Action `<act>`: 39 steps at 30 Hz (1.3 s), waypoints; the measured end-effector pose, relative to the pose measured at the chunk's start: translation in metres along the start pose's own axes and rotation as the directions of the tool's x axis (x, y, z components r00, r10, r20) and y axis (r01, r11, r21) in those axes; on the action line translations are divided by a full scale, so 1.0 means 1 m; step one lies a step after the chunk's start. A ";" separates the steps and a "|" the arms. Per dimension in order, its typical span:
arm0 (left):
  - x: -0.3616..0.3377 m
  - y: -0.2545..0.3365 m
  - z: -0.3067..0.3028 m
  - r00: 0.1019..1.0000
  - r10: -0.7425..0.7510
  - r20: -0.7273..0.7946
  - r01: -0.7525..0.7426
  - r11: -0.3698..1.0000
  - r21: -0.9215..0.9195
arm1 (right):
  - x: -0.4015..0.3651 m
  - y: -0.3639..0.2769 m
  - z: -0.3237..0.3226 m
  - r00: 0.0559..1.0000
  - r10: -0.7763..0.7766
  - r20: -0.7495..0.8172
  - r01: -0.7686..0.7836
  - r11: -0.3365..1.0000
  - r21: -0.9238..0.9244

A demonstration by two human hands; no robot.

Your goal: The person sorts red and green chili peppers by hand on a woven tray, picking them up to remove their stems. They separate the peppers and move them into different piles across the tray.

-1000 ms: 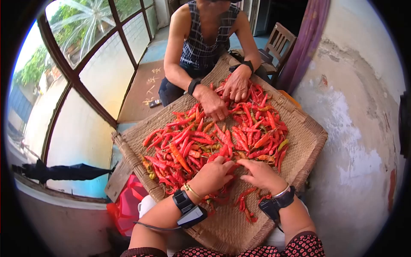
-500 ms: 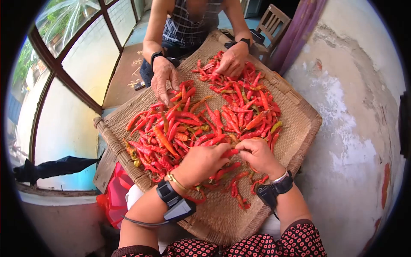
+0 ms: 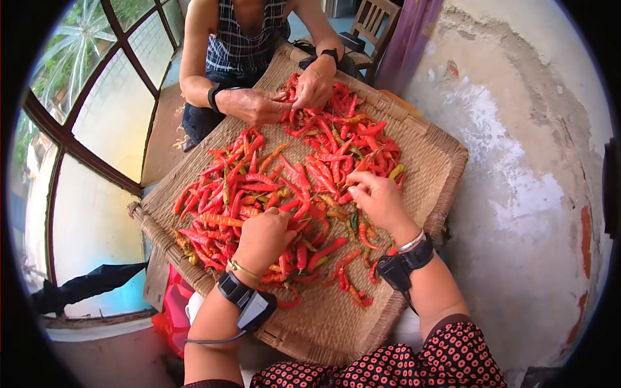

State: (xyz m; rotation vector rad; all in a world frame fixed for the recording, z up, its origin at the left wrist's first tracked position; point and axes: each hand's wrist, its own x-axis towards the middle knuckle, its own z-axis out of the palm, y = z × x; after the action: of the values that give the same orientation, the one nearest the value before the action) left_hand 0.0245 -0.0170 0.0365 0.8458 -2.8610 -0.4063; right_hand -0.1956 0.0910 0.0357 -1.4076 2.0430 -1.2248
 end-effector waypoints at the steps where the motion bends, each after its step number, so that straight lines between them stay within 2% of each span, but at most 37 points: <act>1: 0.002 0.000 0.000 0.999 -0.001 0.051 0.000 1.000 0.022 | -0.003 -0.008 0.002 0.996 -0.065 0.061 0.070 0.995 -0.067; 3: 0.001 -0.001 0.001 0.994 -0.017 0.111 0.012 0.999 0.047 | -0.007 -0.015 0.007 0.988 -0.095 0.124 0.107 0.990 -0.089; 6: 0.002 -0.007 0.005 1.000 0.014 -0.020 -0.016 0.993 -0.119 | -0.009 -0.014 0.013 0.965 -0.148 0.218 0.183 0.972 -0.146; 9: 0.003 -0.001 0.005 1.000 -0.002 -0.027 0.002 1.000 -0.024 | -0.011 -0.009 0.018 0.949 -0.125 0.289 0.177 0.971 -0.159; 10: 0.005 -0.003 0.009 0.997 -0.003 0.078 0.002 1.000 0.009 | -0.012 -0.012 0.019 0.938 -0.069 0.341 0.133 0.977 -0.167; 11: 0.006 -0.007 0.016 0.996 0.043 0.081 -0.043 0.999 0.005 | -0.013 -0.006 0.022 0.924 -0.234 0.302 0.273 0.957 -0.094; 13: 0.006 -0.003 0.011 0.993 0.115 -0.035 -0.118 0.989 -0.092 | -0.016 -0.019 0.018 0.922 -0.187 0.338 0.263 0.945 -0.196; 14: 0.007 -0.001 0.007 0.992 0.116 -0.042 -0.119 0.990 -0.082 | -0.015 -0.021 0.018 0.922 -0.198 0.333 0.272 0.943 -0.193; 16: 0.007 0.006 0.000 0.931 0.255 -0.260 -0.310 0.930 -0.200 | -0.015 -0.022 0.018 0.855 -0.469 0.220 0.518 0.789 -0.330; 17: 0.006 0.008 -0.001 0.931 0.254 -0.261 -0.310 0.930 -0.200 | -0.015 -0.018 0.018 0.855 -0.470 0.220 0.519 0.788 -0.331; 19: 0.006 0.010 -0.002 0.935 0.227 -0.273 -0.317 0.878 -0.358 | -0.012 -0.011 0.019 0.816 -0.484 0.317 0.521 0.853 -0.040; 20: 0.005 0.009 -0.001 0.935 0.225 -0.273 -0.316 0.878 -0.359 | -0.014 -0.012 0.017 0.815 -0.483 0.319 0.521 0.853 -0.039; 21: 0.005 0.008 -0.001 0.946 0.217 -0.242 -0.298 0.878 -0.375 | -0.016 -0.021 0.012 0.875 -0.203 0.440 0.182 0.979 0.090; 22: 0.005 0.006 -0.001 0.955 0.209 -0.212 -0.279 0.878 -0.390 | -0.017 -0.026 0.009 0.811 0.067 0.582 -0.195 0.968 0.161; 23: 0.004 0.006 -0.005 0.955 0.206 -0.212 -0.276 0.878 -0.390 | -0.014 -0.025 0.008 0.809 0.066 0.584 -0.194 0.968 0.160; 25: 0.003 0.007 -0.015 0.998 0.006 -0.055 -0.032 0.862 -0.507 | -0.006 -0.021 0.002 0.838 0.142 0.527 -0.311 0.918 0.247; 26: 0.004 0.003 -0.018 0.999 -0.011 -0.050 -0.016 0.862 -0.506 | -0.001 -0.020 -0.001 0.878 0.145 0.456 -0.290 0.920 0.265; 27: 0.003 0.000 -0.017 0.999 -0.012 -0.050 -0.014 0.863 -0.505 | 0.005 -0.020 -0.003 0.902 0.214 0.375 -0.333 0.897 0.291; 29: 0.004 -0.006 -0.009 0.998 -0.032 -0.050 0.008 0.912 -0.411 | 0.011 -0.008 0.001 0.976 0.074 0.206 -0.194 0.731 0.654; 30: 0.004 -0.005 -0.006 0.998 -0.064 -0.017 0.052 0.921 -0.387 | 0.014 -0.005 0.006 0.975 0.073 0.208 -0.195 0.730 0.655; 31: 0.004 -0.003 -0.004 0.998 -0.067 -0.018 0.055 0.922 -0.384 | 0.017 -0.004 0.011 0.998 0.061 0.034 -0.069 0.752 0.655; 32: 0.004 -0.001 -0.003 0.999 -0.026 -0.041 0.010 0.936 -0.351 | 0.021 -0.003 0.015 0.989 0.039 -0.142 0.060 0.773 0.632; 33: 0.003 0.001 0.000 0.998 0.015 -0.059 -0.033 0.947 -0.319 | 0.022 0.000 0.014 0.990 0.037 -0.139 0.061 0.771 0.634; 34: 0.000 0.002 0.003 0.999 0.015 -0.031 -0.022 0.971 -0.239 | 0.022 0.006 0.010 0.985 -0.078 -0.153 0.124 0.941 0.316; 35: -0.001 0.003 0.005 1.000 0.012 -0.027 -0.019 0.970 -0.242 | 0.020 0.010 0.007 0.974 -0.188 -0.123 0.184 0.982 -0.044; 36: -0.002 0.004 0.007 0.999 0.045 -0.009 -0.046 0.987 -0.153 | 0.017 0.006 0.009 0.984 -0.164 -0.065 0.164 0.986 -0.009; 37: -0.002 0.005 0.008 0.997 0.077 0.011 -0.077 0.995 -0.062 | 0.013 -0.001 0.010 0.993 -0.093 0.076 0.096 0.995 -0.027; 39: -0.002 0.006 0.009 0.996 0.080 0.047 -0.078 0.996 -0.044 | 0.004 -0.008 0.017 0.936 -0.118 0.333 0.152 0.985 -0.078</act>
State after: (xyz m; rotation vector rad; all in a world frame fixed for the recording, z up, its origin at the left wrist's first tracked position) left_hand 0.0213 -0.0090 0.0298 0.7231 -2.9077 -0.4824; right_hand -0.1805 0.0794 0.0338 -1.6966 1.8260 -0.8724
